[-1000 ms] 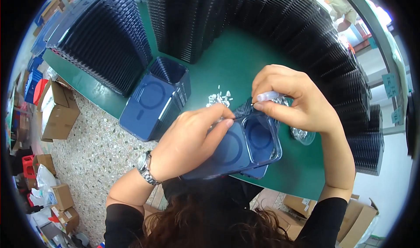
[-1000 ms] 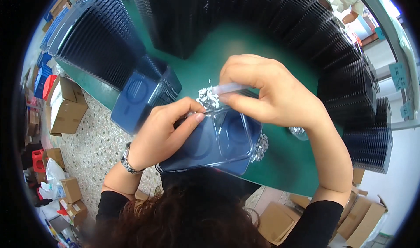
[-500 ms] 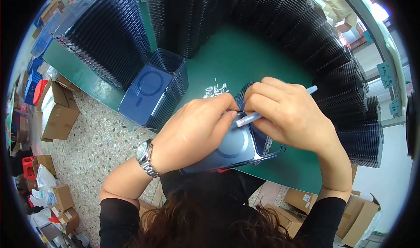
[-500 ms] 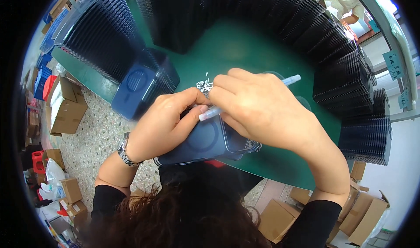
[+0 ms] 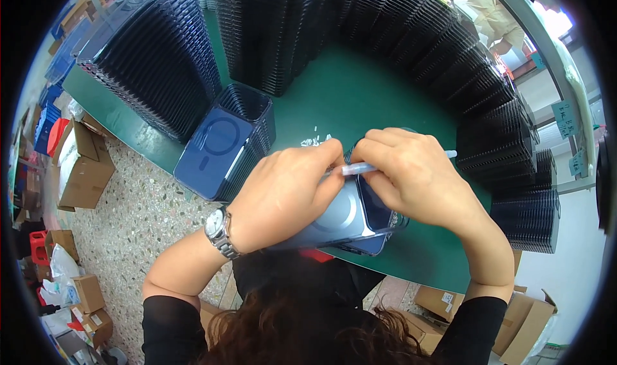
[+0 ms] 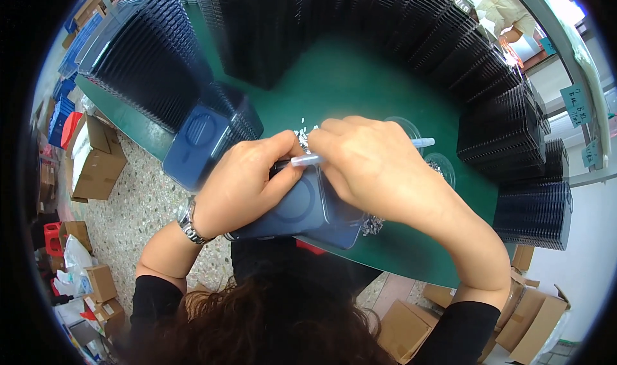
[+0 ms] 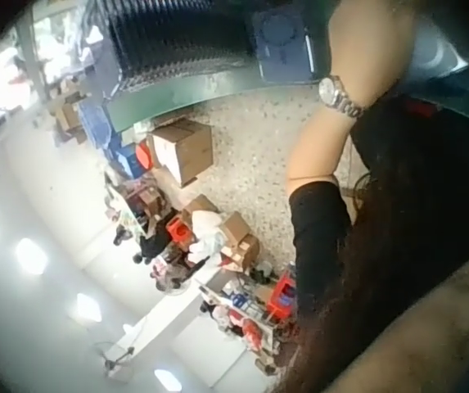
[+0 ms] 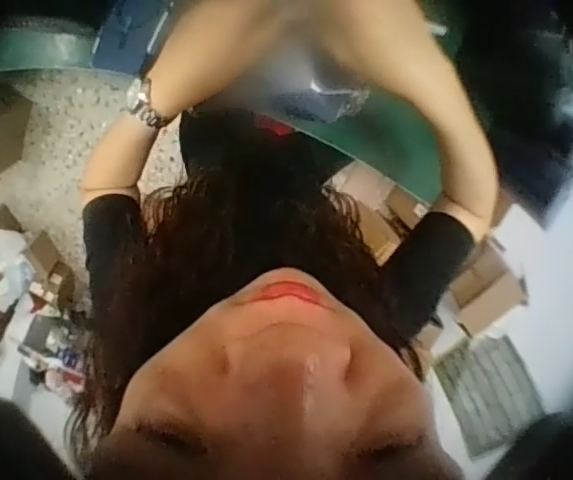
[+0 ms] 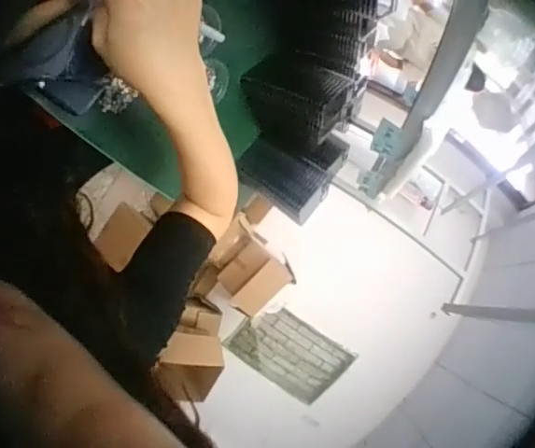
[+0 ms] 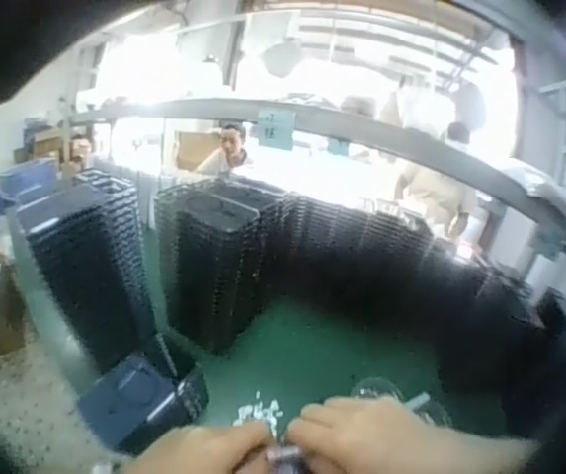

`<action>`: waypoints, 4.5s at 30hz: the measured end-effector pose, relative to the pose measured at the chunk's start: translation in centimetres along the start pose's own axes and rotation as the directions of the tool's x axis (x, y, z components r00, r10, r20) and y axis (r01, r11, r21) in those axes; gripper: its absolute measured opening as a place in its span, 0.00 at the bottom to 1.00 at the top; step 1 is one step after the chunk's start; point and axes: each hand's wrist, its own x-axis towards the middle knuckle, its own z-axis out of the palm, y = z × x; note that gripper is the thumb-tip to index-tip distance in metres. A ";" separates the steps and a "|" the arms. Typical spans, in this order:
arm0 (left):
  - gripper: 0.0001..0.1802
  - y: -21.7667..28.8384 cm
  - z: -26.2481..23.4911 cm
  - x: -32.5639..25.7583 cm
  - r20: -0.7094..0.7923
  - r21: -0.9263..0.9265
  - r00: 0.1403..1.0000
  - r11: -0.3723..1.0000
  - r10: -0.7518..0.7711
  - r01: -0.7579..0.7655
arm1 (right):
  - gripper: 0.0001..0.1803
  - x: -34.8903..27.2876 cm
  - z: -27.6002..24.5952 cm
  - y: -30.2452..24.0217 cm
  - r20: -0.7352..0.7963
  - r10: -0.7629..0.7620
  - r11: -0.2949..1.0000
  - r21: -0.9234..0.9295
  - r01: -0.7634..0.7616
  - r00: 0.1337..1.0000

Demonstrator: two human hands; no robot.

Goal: The recorder is assembling magnets or small metal components into blue phone cases on a production line.

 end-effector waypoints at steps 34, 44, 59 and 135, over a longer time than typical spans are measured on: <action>0.40 3.4 -5.8 -0.8 0.199 -0.245 0.972 0.955 -0.121 0.169 | 0.24 -5.6 0.0 2.5 -0.753 -0.227 0.940 -0.335 -0.062 0.618; 0.41 -2.9 -4.5 -5.4 -0.404 0.598 0.885 0.666 -0.230 0.446 | 0.13 -15.0 7.6 3.0 -0.705 0.450 0.881 0.254 -0.398 0.548; 0.52 7.4 6.0 0.4 0.060 0.533 0.993 0.837 0.104 -0.120 | 0.10 -20.8 13.2 1.8 -0.276 0.838 0.546 0.439 -0.714 0.471; 0.06 1.0 1.5 1.3 0.252 -0.147 0.967 0.989 0.032 0.006 | 0.10 -6.1 1.0 0.3 -0.047 0.281 0.913 0.321 -0.252 0.958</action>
